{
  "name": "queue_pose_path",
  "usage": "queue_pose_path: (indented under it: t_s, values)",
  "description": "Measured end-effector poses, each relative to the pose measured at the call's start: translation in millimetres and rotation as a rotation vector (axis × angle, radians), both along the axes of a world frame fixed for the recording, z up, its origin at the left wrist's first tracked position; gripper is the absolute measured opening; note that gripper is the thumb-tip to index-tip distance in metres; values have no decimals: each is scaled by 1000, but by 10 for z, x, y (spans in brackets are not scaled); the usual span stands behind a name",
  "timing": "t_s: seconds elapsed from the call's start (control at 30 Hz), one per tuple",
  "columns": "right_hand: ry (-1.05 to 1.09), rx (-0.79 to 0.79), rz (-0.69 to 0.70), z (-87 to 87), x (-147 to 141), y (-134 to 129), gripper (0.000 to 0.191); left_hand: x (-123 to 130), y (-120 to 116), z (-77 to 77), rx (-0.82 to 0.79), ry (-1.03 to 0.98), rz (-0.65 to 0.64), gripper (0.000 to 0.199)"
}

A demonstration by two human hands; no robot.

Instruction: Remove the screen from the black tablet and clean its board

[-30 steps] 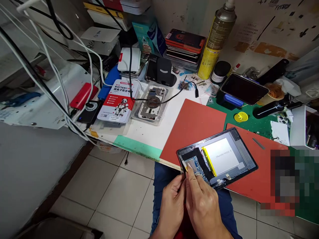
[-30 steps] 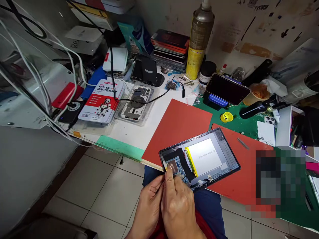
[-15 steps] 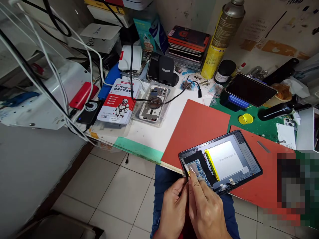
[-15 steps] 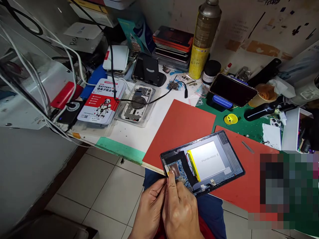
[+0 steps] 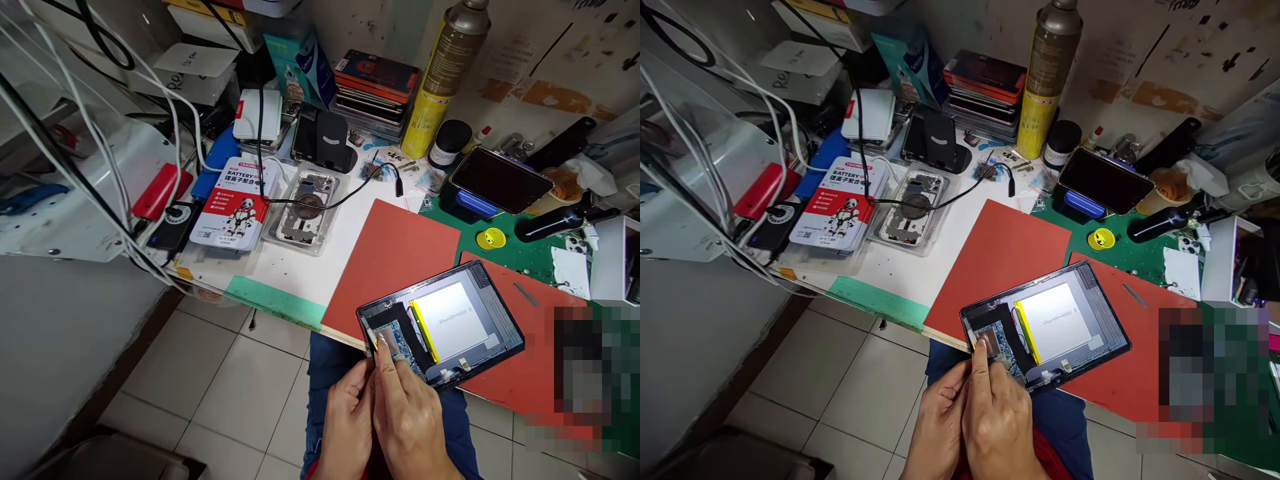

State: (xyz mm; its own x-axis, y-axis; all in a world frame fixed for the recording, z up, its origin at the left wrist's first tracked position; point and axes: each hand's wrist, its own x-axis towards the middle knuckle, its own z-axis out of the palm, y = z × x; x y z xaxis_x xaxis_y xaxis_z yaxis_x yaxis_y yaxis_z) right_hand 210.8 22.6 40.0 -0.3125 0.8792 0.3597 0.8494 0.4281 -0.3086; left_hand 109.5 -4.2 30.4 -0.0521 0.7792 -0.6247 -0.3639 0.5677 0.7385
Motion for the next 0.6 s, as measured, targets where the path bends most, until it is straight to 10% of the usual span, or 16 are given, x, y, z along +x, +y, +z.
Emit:
queue_pose_path:
  t_s: [0.6]
  values:
    - [17,-39,-12,-19,-28,23,55,6,44,67,11,30,13,31]
